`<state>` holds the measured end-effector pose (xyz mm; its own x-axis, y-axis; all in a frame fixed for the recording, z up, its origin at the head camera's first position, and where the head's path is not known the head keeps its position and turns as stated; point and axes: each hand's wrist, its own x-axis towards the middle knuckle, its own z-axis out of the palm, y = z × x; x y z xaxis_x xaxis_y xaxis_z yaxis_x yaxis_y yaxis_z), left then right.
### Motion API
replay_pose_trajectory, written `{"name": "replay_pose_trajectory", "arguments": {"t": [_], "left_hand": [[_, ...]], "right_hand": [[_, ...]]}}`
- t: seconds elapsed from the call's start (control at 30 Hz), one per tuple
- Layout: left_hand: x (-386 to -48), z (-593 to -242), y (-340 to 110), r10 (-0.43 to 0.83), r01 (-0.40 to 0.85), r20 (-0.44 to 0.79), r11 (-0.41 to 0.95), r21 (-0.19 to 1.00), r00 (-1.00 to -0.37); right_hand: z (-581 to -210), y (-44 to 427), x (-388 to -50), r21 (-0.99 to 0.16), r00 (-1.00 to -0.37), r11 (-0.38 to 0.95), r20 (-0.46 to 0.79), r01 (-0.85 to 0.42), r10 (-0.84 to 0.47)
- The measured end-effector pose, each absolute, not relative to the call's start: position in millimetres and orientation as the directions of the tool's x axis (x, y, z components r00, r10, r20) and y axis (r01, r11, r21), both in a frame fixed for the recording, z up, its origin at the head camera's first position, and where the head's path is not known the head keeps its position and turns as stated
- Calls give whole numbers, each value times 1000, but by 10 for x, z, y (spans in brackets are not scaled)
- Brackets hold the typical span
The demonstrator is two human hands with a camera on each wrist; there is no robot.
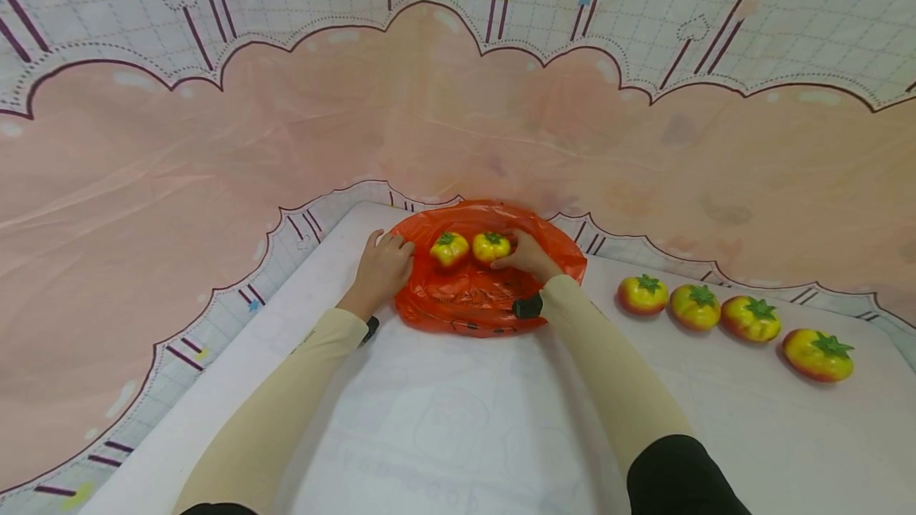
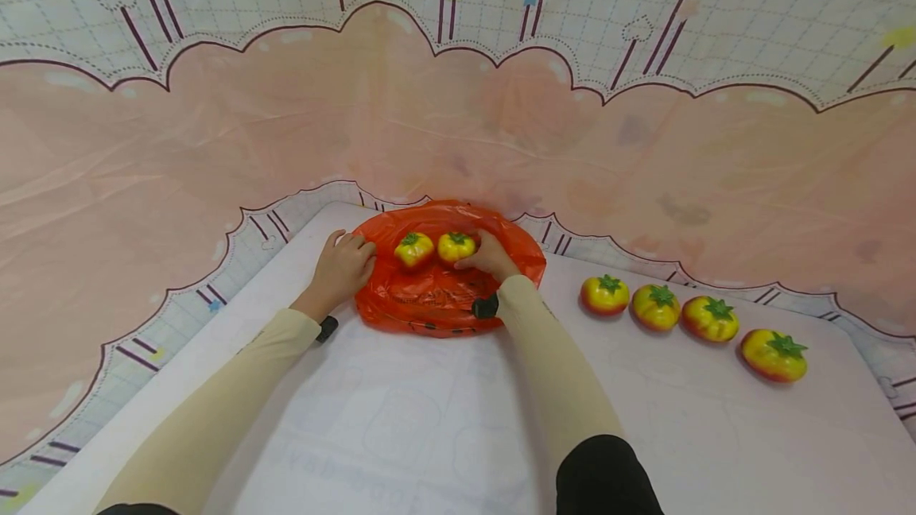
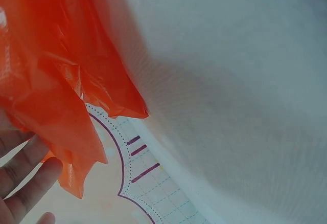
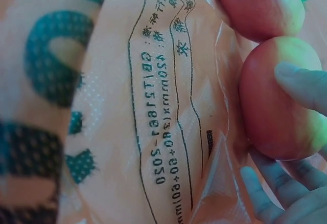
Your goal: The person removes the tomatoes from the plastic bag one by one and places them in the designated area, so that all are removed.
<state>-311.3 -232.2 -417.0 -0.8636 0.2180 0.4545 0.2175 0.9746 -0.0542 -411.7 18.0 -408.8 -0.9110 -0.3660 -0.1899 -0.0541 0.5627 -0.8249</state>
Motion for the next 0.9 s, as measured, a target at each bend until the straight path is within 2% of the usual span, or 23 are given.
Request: {"name": "replay_pose_trajectory", "arguments": {"t": [0.5, 0.9], "left_hand": [[-3126, -4175, -2337, 228, 233, 463, 971, -47, -857], [-3110, -4163, -2330, 221, 228, 457, 973, -41, -862]], "right_hand": [[-4068, 225, -4088, -858, -904, 508, -161, -69, -395], [-4099, 253, -4145, -945, -877, 308, -238, 110, -417]]}}
